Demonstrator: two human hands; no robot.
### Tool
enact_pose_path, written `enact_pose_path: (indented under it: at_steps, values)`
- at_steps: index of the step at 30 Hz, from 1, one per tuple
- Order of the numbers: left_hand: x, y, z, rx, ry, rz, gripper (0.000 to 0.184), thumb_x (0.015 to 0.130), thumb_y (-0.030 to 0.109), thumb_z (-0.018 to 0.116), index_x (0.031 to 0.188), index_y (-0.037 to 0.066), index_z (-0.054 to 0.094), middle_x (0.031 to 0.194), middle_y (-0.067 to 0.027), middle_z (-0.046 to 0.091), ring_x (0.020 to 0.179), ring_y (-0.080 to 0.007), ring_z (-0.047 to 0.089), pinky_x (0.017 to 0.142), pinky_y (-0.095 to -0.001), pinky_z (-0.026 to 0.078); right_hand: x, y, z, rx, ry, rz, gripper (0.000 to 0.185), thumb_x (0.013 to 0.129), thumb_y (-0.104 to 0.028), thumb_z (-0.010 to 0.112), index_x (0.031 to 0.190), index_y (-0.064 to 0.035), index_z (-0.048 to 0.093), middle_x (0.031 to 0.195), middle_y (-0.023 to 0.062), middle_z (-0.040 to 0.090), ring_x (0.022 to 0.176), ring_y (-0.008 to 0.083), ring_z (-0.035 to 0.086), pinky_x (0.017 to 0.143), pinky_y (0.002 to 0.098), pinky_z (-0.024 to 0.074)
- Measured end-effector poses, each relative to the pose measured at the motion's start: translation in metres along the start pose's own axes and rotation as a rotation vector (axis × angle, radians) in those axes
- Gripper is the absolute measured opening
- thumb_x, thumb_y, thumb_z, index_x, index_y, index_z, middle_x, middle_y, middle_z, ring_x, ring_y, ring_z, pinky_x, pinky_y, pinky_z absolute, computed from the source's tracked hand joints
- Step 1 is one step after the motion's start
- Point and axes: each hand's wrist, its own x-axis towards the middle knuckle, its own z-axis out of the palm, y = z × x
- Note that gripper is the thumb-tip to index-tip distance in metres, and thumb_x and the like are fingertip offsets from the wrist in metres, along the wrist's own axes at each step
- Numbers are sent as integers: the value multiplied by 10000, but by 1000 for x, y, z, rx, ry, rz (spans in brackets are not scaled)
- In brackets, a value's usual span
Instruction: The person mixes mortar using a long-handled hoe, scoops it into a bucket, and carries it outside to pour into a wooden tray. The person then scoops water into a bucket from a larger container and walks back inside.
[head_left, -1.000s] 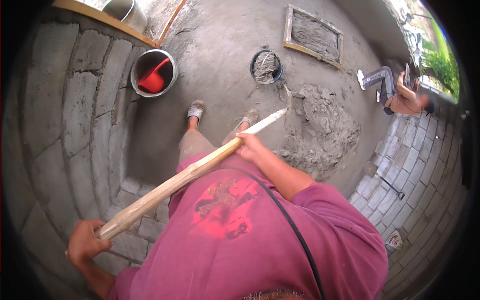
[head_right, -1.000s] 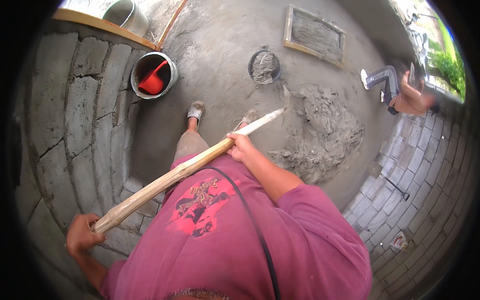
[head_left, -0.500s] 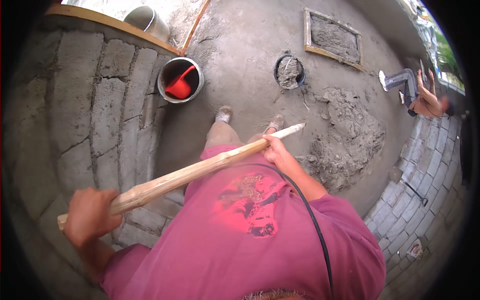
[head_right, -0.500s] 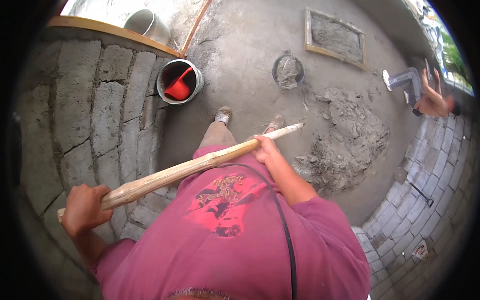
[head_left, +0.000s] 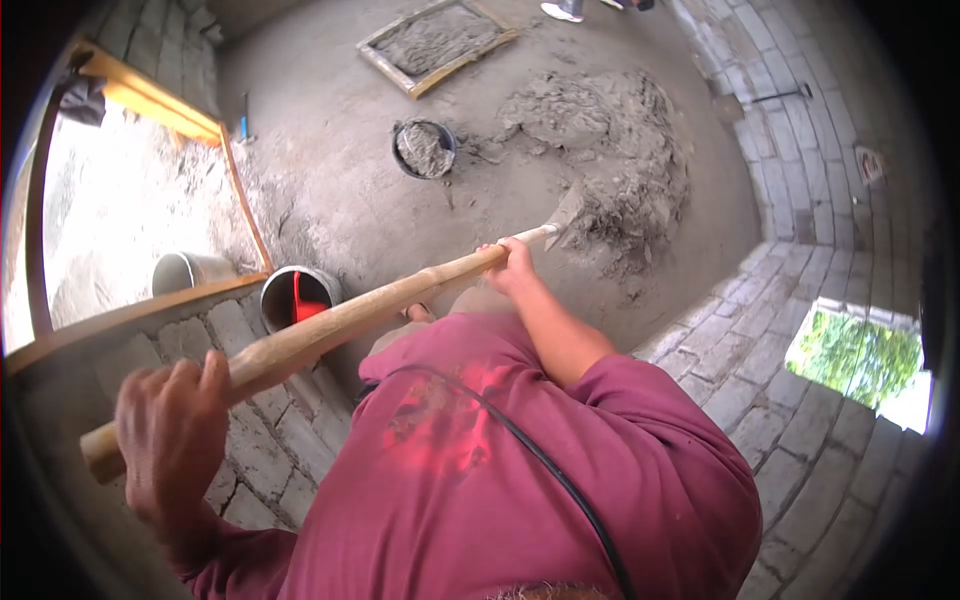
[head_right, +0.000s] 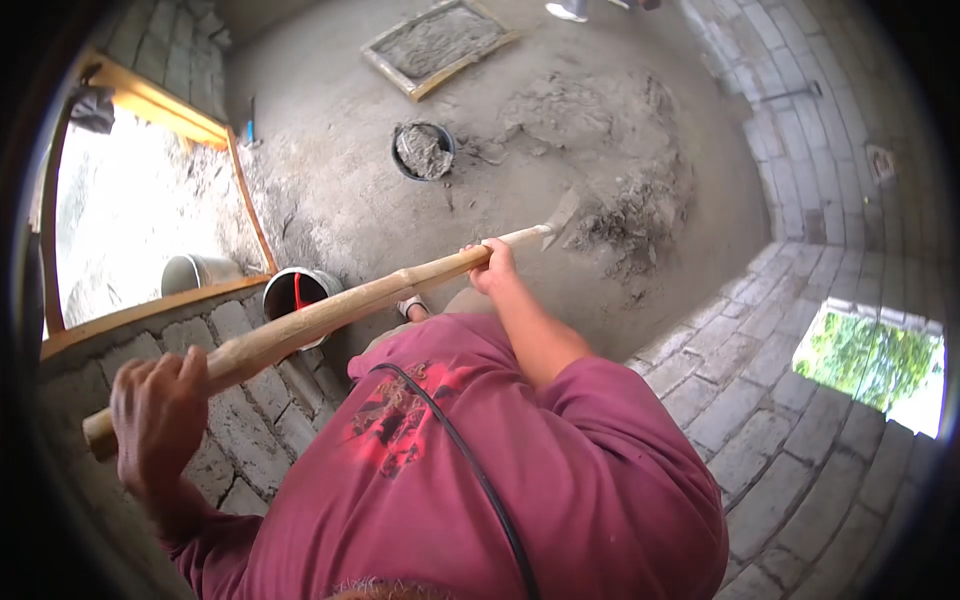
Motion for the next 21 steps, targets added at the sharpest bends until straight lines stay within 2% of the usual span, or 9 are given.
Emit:
enact_pose_path:
  at_steps: [2,5,8,11,12,14,16,19,21]
  values:
    - [14,10,-24,133,120,69,159,776,100,632,932,71,646,746,-29,551,709,-181,576,644,-343,455,-16,-11,-9,141,-87,-26,258,817,-102,598,1012,-14,455,964,155,525,821,294,590,824,447,557]
    - [54,54,-80,347,403,268,172,774,98,633,942,65,630,787,-40,544,698,-185,532,616,-333,433,-52,-47,-34,253,-185,41,291,824,-137,601,1049,-17,461,990,174,544,841,294,596,847,462,547]
    - [93,108,-124,440,539,424,157,785,105,630,938,70,630,797,-37,538,695,-165,514,613,-321,428,-65,-80,-79,105,-506,156,378,830,-211,629,1124,-32,475,1100,174,538,936,309,603,858,462,535]
    - [137,186,-158,520,626,592,101,769,138,641,860,99,622,735,-10,554,690,-143,549,645,-310,437,-140,-103,-95,-458,-241,-183,587,818,-278,663,1314,-59,438,1279,173,483,1128,312,555,923,473,496]
    - [157,215,-161,570,597,689,96,753,140,645,838,106,615,722,-5,553,692,-143,549,654,-311,431,-175,-108,-95,-538,-232,-357,793,781,-284,700,1456,-88,334,1415,184,394,1252,323,468,997,478,430]
    - [183,276,-182,628,638,841,77,738,134,652,793,108,604,735,-3,549,717,-149,557,684,-312,442,-203,-119,-104,-1032,-102,-1048,917,753,-250,712,1516,-90,229,1458,210,361,1294,333,423,1049,482,377]
    - [189,341,-213,633,766,948,63,739,119,656,749,99,596,789,-10,547,764,-161,573,725,-311,475,-264,-144,-96,-1047,-185,-1386,846,795,-196,705,1500,-64,256,1450,208,368,1350,353,388,1096,506,341]
    - [186,433,-251,589,955,1172,89,723,133,670,751,95,595,849,-9,574,890,-150,588,814,-319,489,-291,-181,-92,-857,171,-1718,677,764,-190,698,1347,6,415,1247,218,537,1110,306,576,965,453,482]
    - [196,484,-275,553,1095,1293,108,713,143,680,752,92,593,888,-9,592,974,-143,599,873,-325,497,-312,-236,-105,-677,162,-1287,397,794,-129,667,1138,5,522,968,142,643,778,221,658,647,343,573]
